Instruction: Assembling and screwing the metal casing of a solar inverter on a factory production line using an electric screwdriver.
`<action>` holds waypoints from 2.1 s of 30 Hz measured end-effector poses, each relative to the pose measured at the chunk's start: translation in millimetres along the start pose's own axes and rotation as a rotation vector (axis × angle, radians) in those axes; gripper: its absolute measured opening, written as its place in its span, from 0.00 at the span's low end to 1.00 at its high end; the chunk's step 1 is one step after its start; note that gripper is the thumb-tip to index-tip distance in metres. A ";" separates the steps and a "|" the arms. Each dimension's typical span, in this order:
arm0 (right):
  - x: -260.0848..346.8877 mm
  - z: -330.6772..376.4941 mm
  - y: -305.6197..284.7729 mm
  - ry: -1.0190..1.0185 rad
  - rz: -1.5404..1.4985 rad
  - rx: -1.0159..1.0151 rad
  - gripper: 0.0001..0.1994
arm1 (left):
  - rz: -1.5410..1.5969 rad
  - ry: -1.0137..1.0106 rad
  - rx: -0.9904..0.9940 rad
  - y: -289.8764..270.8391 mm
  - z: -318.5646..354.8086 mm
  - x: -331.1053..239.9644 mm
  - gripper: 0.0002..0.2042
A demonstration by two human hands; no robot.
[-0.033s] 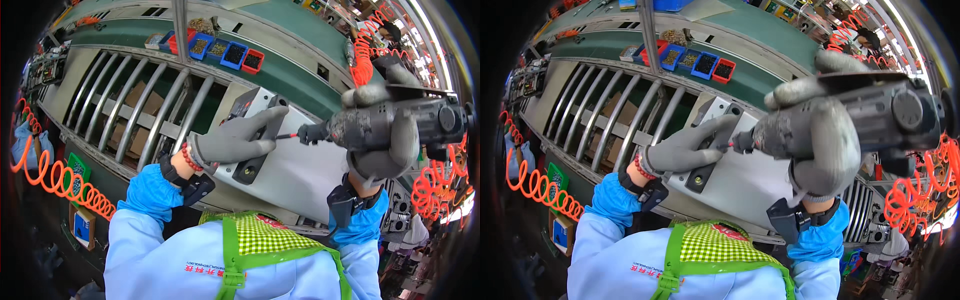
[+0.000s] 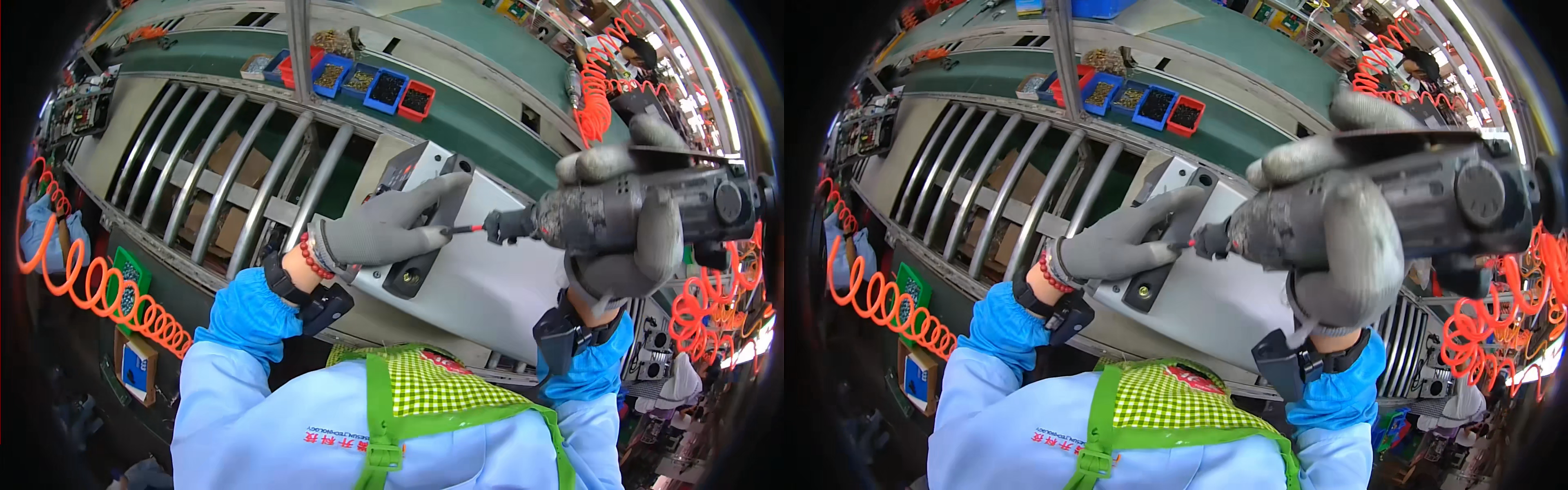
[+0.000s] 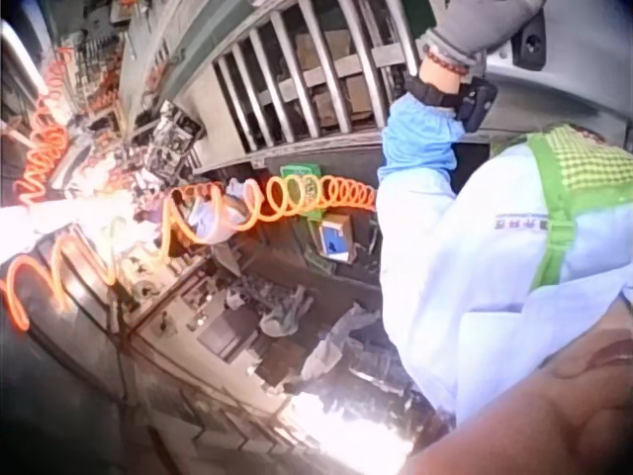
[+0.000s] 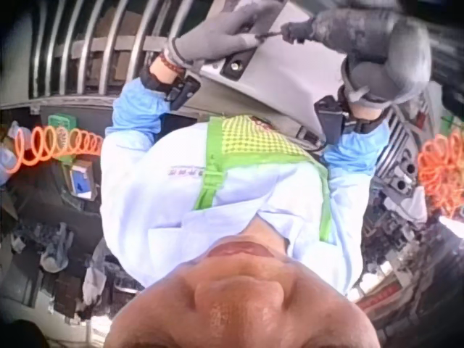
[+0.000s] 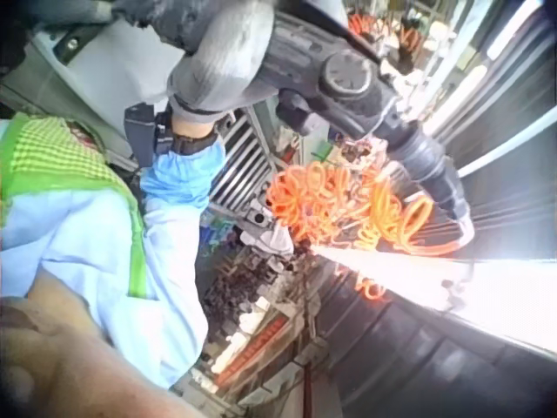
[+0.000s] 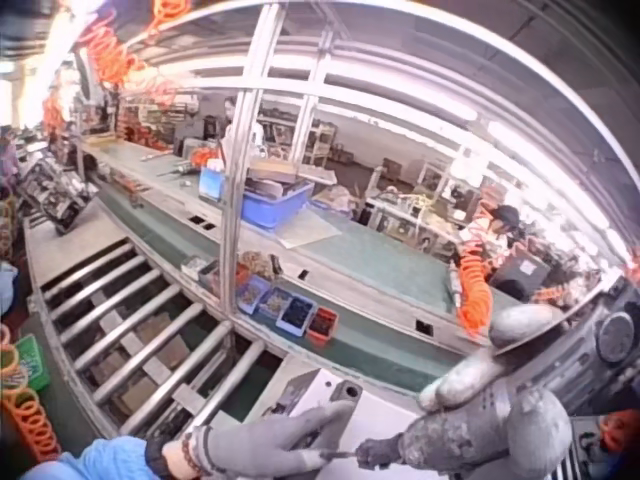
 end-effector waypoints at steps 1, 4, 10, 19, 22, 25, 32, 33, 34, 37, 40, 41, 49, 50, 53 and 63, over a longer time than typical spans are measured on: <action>5.6 7.9 4.0 0.045 -0.098 -0.027 0.31 | -0.002 -0.002 -0.009 0.5 5.7 3.8 0.34; 12.1 21.8 1.7 -0.044 -0.222 -0.004 0.31 | 0.073 0.027 0.004 3.7 20.3 0.6 0.34; 22.6 40.5 17.2 0.069 -0.312 0.037 0.30 | 0.195 0.039 -0.002 8.3 33.1 2.4 0.23; 0.7 66.6 37.0 0.224 -0.328 0.172 0.27 | 0.208 -0.068 -0.023 13.3 29.8 4.7 0.21; -1.2 68.8 39.3 0.208 -0.347 0.176 0.26 | 0.232 -0.065 0.004 9.9 29.3 7.5 0.23; -13.1 73.7 38.4 0.250 -0.438 0.228 0.27 | 0.256 -0.080 0.013 9.9 29.7 8.6 0.23; -13.7 61.3 59.1 0.260 -0.528 0.310 0.27 | 0.281 0.050 0.023 7.9 25.8 0.6 0.20; -17.4 62.9 62.2 0.344 -0.485 0.326 0.28 | 0.280 0.050 0.019 7.1 26.5 2.5 0.20; -16.9 61.4 65.3 0.377 -0.496 0.283 0.27 | 0.260 0.038 0.006 7.2 26.6 6.4 0.20; -12.6 65.6 69.2 0.445 -0.497 0.235 0.27 | 0.218 0.057 -0.035 6.8 27.0 9.4 0.20; -9.5 68.1 69.3 0.446 -0.417 0.244 0.26 | 0.224 0.063 -0.029 6.6 25.9 9.3 0.21; -7.9 67.6 69.1 0.412 -0.344 0.263 0.27 | 0.257 0.041 0.001 7.2 25.8 10.9 0.21; -13.5 62.1 60.5 0.174 -0.333 0.244 0.26 | 0.416 0.025 -0.018 11.0 24.7 4.6 0.21; -11.4 62.2 67.0 0.245 -0.464 0.259 0.25 | 0.248 -0.073 -0.037 6.6 28.5 4.3 0.21; -3.6 55.3 65.4 0.287 -0.529 0.213 0.25 | 0.334 -0.112 -0.009 11.8 26.2 5.8 0.22; 89.7 9.3 -55.1 -0.109 -0.083 -0.124 0.31 | 0.296 -0.095 -0.130 27.0 23.0 -54.2 0.35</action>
Point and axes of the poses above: each hand's wrist, its own z-axis away from the middle knuckle, its own y-axis out of the palm, x = y × z, the point moved 7 cm from there along -z, towards the middle knuckle, and after that the axes turned 10 degrees about -y, right-handed, at the moved point
